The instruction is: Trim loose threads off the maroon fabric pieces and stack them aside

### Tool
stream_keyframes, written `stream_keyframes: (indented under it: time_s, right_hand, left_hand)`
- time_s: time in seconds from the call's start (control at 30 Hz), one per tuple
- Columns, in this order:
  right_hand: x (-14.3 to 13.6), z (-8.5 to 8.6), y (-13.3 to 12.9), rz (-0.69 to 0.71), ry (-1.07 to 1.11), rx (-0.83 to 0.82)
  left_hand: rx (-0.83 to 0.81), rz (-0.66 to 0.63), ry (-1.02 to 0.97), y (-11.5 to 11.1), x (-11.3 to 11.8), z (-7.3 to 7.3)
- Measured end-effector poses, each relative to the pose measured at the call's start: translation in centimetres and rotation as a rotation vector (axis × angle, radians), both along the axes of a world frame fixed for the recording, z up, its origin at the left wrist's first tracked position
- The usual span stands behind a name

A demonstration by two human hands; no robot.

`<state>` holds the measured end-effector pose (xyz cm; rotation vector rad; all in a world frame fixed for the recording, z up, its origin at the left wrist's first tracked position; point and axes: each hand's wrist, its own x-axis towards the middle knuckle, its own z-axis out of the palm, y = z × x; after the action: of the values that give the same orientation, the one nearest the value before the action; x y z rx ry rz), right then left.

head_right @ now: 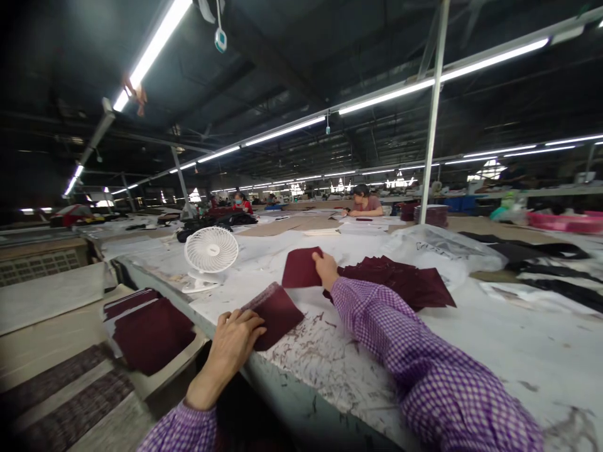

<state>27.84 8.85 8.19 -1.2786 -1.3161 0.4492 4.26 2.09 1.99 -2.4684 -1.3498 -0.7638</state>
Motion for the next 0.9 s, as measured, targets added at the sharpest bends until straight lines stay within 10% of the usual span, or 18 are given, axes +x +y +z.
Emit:
stream_keyframes:
  time_s: [0.17, 0.3, 0.5, 0.6, 0.7, 0.9]
  right_hand:
    - [4.1, 2.1, 1.1, -0.058, 0.115, 0.018]
    - [0.8, 2.0, -1.1, 0.038, 0.0, 0.065]
    - [-6.2, 2.3, -7.0, 0.869, -0.816, 0.255]
    - [-6.5, 2.5, -7.8, 0.894, -0.691, 0.238]
    - [-5.3, 2.1, -7.0, 0.621, -0.481, 0.022]
    - [-4.2, -0.7, -6.2, 0.891, -0.069, -0.581]
  left_hand:
    - [0.012, -0.07, -0.204, 0.1, 0.4, 0.3]
    - [-0.359, -0.231, -0.856, -0.2, 1.1, 1.5]
    - [-1.068, -0.478, -1.545, -1.4, 0.5, 2.5]
    - [-1.036, -0.309, -1.606, -1.8, -0.3, 1.6]
    - [-0.978, -0.316, -1.651, -2.5, -0.8, 0.9]
    - [-0.953, -0.362, -1.679, -4.2, -0.7, 0.3]
